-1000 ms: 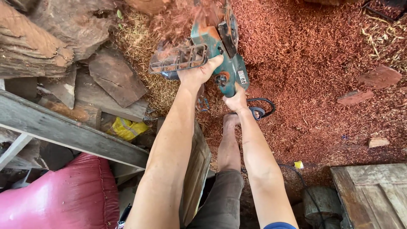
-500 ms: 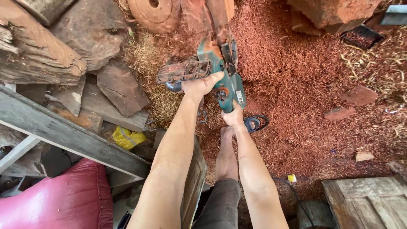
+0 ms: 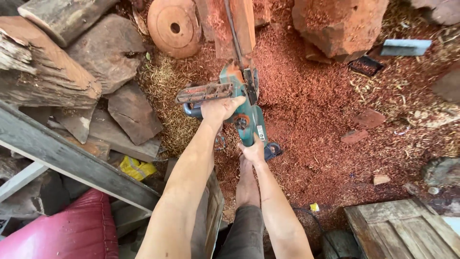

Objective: Using a small hand-held electric chainsaw to cut blocks of wood.

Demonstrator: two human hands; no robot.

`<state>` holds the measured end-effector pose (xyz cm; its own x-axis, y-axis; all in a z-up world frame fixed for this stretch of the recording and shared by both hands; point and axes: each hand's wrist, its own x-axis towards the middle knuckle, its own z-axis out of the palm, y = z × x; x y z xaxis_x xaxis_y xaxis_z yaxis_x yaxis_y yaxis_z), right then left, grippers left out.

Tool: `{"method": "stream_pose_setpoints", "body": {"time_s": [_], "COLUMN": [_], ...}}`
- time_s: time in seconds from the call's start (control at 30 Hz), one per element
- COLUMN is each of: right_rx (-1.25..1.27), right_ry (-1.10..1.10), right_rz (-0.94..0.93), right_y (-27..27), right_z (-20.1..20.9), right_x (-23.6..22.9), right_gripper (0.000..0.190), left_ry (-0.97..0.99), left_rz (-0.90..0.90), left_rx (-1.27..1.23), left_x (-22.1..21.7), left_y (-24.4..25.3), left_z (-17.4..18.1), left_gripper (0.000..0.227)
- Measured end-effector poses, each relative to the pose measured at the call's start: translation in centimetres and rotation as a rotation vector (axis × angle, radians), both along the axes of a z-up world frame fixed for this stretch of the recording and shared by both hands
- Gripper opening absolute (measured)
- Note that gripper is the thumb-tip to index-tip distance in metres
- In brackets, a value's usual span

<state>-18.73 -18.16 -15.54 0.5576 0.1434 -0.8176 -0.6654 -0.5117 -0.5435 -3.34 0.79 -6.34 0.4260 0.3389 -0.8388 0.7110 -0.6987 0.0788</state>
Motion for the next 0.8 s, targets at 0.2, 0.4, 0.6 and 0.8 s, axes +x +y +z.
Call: {"method": "stream_pose_setpoints", "body": {"time_s": [0.2,0.4,0.6,0.8], "right_rx": [0.0,-0.003,-0.025,-0.035], "right_ry": [-0.021,-0.058,-0.082,-0.018], "right_rz": [-0.022,-0.013,-0.032,-0.023], "right_y": [-0.5,-2.1,-1.9,-1.9], "right_z": [2.0,0.5,2.0,3.7], "right_x": [-0.2,-1.7,-1.3,-0.1], "right_gripper": [0.043,0.036,0.032,0.03], "left_ry": [0.191,-0.197,-0.168,-0.079], "left_rz": [-0.12,-0.407,-0.341,-0.274], "left_rx": [-0.089,-0.059,0.08,0.04], "left_x": [1.1,-2.9,-3.0,-1.6], "left_y": [0.3,1.8,0.3,0.4], "left_z": [4.0,3.2,0.6,1.7], "left_gripper": [0.095,0.068,0.033,0.031]}}
